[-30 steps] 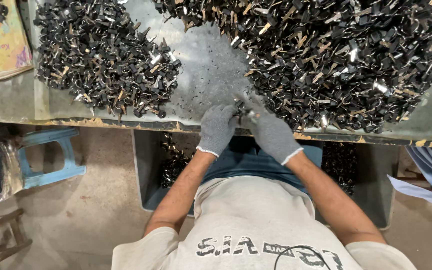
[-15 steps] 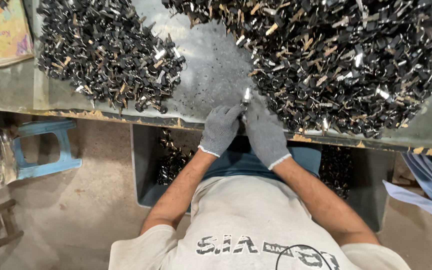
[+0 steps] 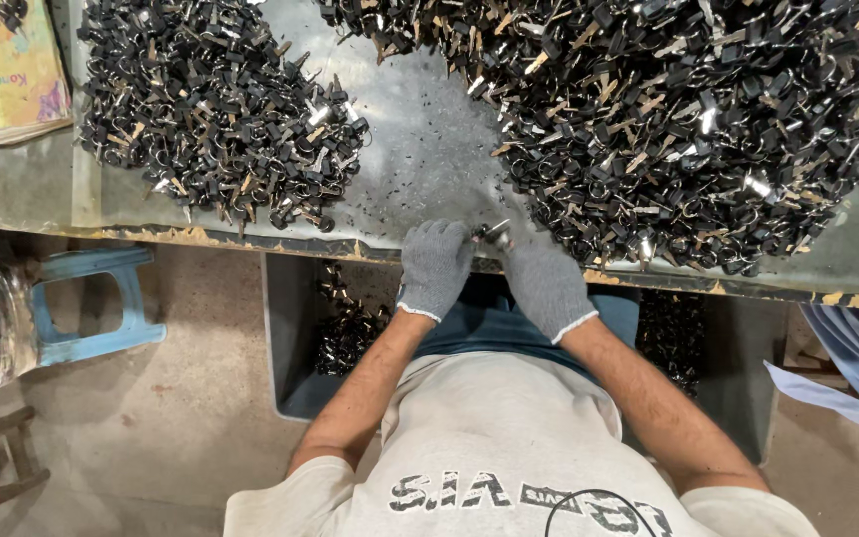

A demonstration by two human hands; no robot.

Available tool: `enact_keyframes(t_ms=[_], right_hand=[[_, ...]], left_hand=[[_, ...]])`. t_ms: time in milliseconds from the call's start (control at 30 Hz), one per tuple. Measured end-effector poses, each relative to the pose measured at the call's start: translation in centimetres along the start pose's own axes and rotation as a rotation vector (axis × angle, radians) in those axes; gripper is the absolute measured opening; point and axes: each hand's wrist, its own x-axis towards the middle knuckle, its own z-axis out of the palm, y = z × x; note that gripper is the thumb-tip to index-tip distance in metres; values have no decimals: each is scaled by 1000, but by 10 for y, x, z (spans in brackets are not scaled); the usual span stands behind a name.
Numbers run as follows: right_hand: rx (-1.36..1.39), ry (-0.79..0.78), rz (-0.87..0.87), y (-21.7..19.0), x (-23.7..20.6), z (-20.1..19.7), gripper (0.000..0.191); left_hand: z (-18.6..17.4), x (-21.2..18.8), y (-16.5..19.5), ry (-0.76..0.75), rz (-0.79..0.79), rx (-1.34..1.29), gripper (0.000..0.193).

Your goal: The person, wearing gloves, picks small black metal parts one at a time from a large pile on a metal table, briefly handles each part, and drops it into a bin below the table. Later they sweep and gather the remaining parts across the table surface with their gloved hands.

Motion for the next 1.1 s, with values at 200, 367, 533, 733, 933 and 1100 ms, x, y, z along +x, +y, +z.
enact_keyframes(t_ms=[200, 367, 533, 733, 933, 1100], right_hand=[[-89, 195, 2, 15, 3, 28, 78], [34, 104, -25, 24, 0, 36, 25], [-51, 59, 59, 10, 6, 22, 45], [-130, 131, -93, 8, 4, 17, 68], [101, 319, -354, 18, 13, 22, 69], [-85, -41, 27, 20, 19, 23, 72]], left_hand=[[-2, 2, 1, -87, -37, -54, 10], [-5, 10, -3, -39, -115, -236, 14], [-7, 11, -2, -120, -61, -109, 12], [-3, 6, 0, -41, 14, -127, 9], [0, 4, 1, -77, 70, -102, 11], [3, 2, -5, -20, 88, -93, 10]])
